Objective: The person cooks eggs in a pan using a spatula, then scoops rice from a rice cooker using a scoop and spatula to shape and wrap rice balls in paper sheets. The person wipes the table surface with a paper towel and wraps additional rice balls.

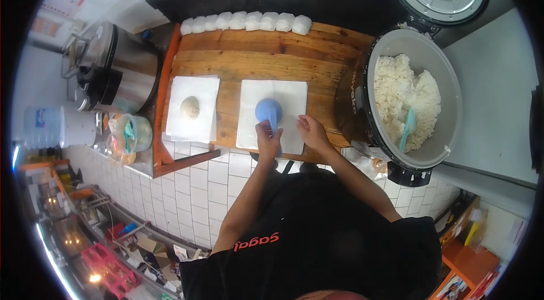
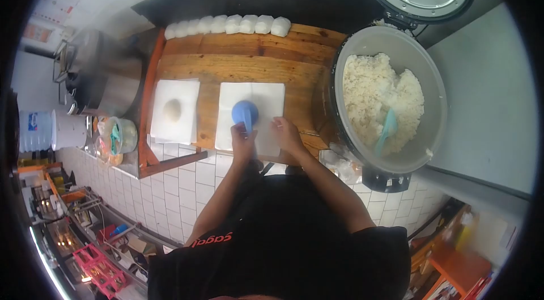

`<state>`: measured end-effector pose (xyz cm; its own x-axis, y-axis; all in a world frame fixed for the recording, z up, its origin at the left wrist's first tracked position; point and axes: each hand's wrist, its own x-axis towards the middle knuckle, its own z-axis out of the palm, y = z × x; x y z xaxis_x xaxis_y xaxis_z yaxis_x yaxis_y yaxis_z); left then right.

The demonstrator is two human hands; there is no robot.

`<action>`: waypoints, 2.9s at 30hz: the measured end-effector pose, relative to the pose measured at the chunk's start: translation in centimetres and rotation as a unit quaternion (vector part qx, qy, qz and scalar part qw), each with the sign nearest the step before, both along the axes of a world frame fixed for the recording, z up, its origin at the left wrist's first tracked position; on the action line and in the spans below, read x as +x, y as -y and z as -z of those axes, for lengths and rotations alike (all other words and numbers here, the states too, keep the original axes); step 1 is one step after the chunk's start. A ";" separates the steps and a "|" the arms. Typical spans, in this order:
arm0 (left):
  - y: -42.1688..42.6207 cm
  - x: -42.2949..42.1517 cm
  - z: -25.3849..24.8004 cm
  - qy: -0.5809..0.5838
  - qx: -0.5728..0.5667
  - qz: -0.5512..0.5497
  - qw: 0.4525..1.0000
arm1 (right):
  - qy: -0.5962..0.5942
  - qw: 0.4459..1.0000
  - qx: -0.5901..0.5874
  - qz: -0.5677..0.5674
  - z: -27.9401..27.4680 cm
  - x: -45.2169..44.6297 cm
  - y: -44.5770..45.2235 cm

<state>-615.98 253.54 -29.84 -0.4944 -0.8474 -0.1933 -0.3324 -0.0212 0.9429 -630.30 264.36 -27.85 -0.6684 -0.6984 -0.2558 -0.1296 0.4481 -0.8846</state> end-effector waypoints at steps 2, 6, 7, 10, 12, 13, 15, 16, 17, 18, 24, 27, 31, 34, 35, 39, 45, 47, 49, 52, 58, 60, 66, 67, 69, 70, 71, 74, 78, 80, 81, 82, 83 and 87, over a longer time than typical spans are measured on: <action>0.3 -0.3 -2.6 -0.021 -0.031 0.024 0.999 | -0.139 0.986 0.087 0.003 -1.2 0.0 -2.3; 0.5 -1.1 -4.6 -0.083 -0.038 0.108 0.990 | -0.372 0.907 0.194 -0.032 2.9 0.4 -10.1; 0.4 -1.7 -5.6 -0.068 -0.069 0.127 0.987 | -0.340 0.912 0.222 -0.052 3.6 -0.1 -10.0; -0.4 -3.9 -8.4 -0.025 -0.015 0.179 0.983 | -0.163 0.907 0.371 -0.114 3.9 -2.2 -8.5; -0.8 -5.5 -8.0 -0.011 0.036 0.219 0.975 | -0.180 0.913 0.354 -0.095 4.3 -1.8 -8.0; -1.4 -6.6 -7.1 0.004 0.011 0.222 0.975 | -0.187 0.914 0.350 -0.081 4.6 -1.6 -8.4; -3.1 -8.2 -4.5 0.039 -0.034 0.222 0.974 | -0.115 0.942 0.306 -0.078 1.3 0.1 -9.6; -4.1 -9.0 -2.0 0.013 -0.087 0.217 0.972 | -0.083 0.954 0.278 -0.083 -0.9 0.5 -9.9; -4.9 -9.4 2.0 0.027 -0.133 0.244 0.960 | -0.075 0.958 0.266 -0.082 -3.3 1.1 -10.2; -5.3 -9.7 6.2 0.043 -0.180 0.269 0.945 | -0.066 0.962 0.252 -0.083 -5.6 1.7 -10.5; -0.7 -13.1 -2.6 0.078 -0.234 0.179 0.952 | 0.004 0.983 0.158 -0.097 -5.0 0.4 -10.0; 5.9 -13.9 -5.0 0.049 -0.172 0.105 0.978 | 0.014 1.000 0.013 -0.022 -5.1 -1.3 -3.6; 13.5 -13.3 -8.6 -0.017 0.009 0.059 0.998 | -0.070 0.982 -0.064 0.164 -4.5 -8.7 12.2; 20.0 -15.4 -5.4 -0.130 0.295 0.042 0.946 | -0.061 0.946 0.025 0.317 -1.2 -17.5 23.2; 22.1 -17.2 -3.7 -0.180 0.394 0.040 0.900 | 0.033 0.943 0.045 0.328 -0.6 -20.7 25.4; 26.9 -27.8 0.3 -0.254 0.477 -0.021 0.841 | 0.076 0.932 0.112 0.336 3.6 -29.3 29.3; 26.8 -32.3 3.6 -0.180 0.479 -0.141 0.847 | 0.009 0.960 0.059 0.272 3.7 -29.2 28.1; 27.3 -30.3 3.5 -0.177 0.520 -0.148 0.823 | 0.142 0.939 -0.092 0.301 1.4 -28.7 28.8; 28.3 -29.8 3.8 -0.206 0.472 -0.190 0.836 | 0.231 0.918 -0.140 0.289 0.2 -28.5 30.4; 29.4 -31.1 2.2 -0.182 0.424 -0.275 0.843 | 0.201 0.951 0.000 0.236 0.7 -28.4 34.6; 30.9 -32.9 0.8 -0.050 0.402 -0.236 0.884 | 0.194 0.962 -0.008 0.194 1.1 -27.1 34.2; 30.2 -32.3 1.0 -0.040 0.369 -0.185 0.910 | 0.210 0.951 -0.066 0.216 -0.5 -24.3 33.2; 28.2 -28.9 3.5 -0.125 0.324 -0.049 0.936 | 0.215 0.917 -0.154 0.298 3.9 -20.5 27.6; 28.1 -28.6 4.4 -0.147 0.317 -0.046 0.936 | 0.234 0.906 -0.184 0.301 4.1 -20.5 27.3; 28.9 -26.9 3.8 -0.218 0.361 -0.045 0.906 | 0.253 0.904 -0.200 0.280 4.2 -20.2 26.7; 29.6 -25.5 2.5 -0.268 0.412 -0.044 0.870 | 0.269 0.901 -0.218 0.262 4.1 -20.5 26.1; 30.4 -24.2 1.7 -0.314 0.463 -0.042 0.828 | 0.285 0.897 -0.233 0.246 4.1 -20.6 25.8; 33.8 -22.6 3.2 -0.388 0.509 -0.013 0.769 | 0.316 0.899 -0.263 0.152 -0.2 -22.4 28.7; 36.3 -21.6 4.1 -0.377 0.389 -0.041 0.840 | 0.350 0.907 -0.234 0.019 -0.9 -27.1 35.2; 37.4 -21.0 3.9 -0.366 0.319 -0.051 0.873 | 0.349 0.920 -0.178 0.019 -0.1 -27.8 37.8; 38.4 -20.3 2.0 -0.370 0.303 -0.047 0.877 | 0.348 0.925 -0.151 0.018 0.4 -27.9 39.0; 39.4 -19.8 0.7 -0.373 0.287 -0.041 0.881 | 0.362 0.919 -0.157 0.012 1.0 -27.9 39.5; 40.4 -20.0 0.4 -0.310 0.249 -0.047 0.916 | 0.368 0.919 -0.140 0.027 1.5 -27.5 40.0; 41.9 -21.4 1.5 -0.105 0.077 -0.096 0.987 | 0.368 0.918 -0.133 0.061 2.1 -26.0 41.0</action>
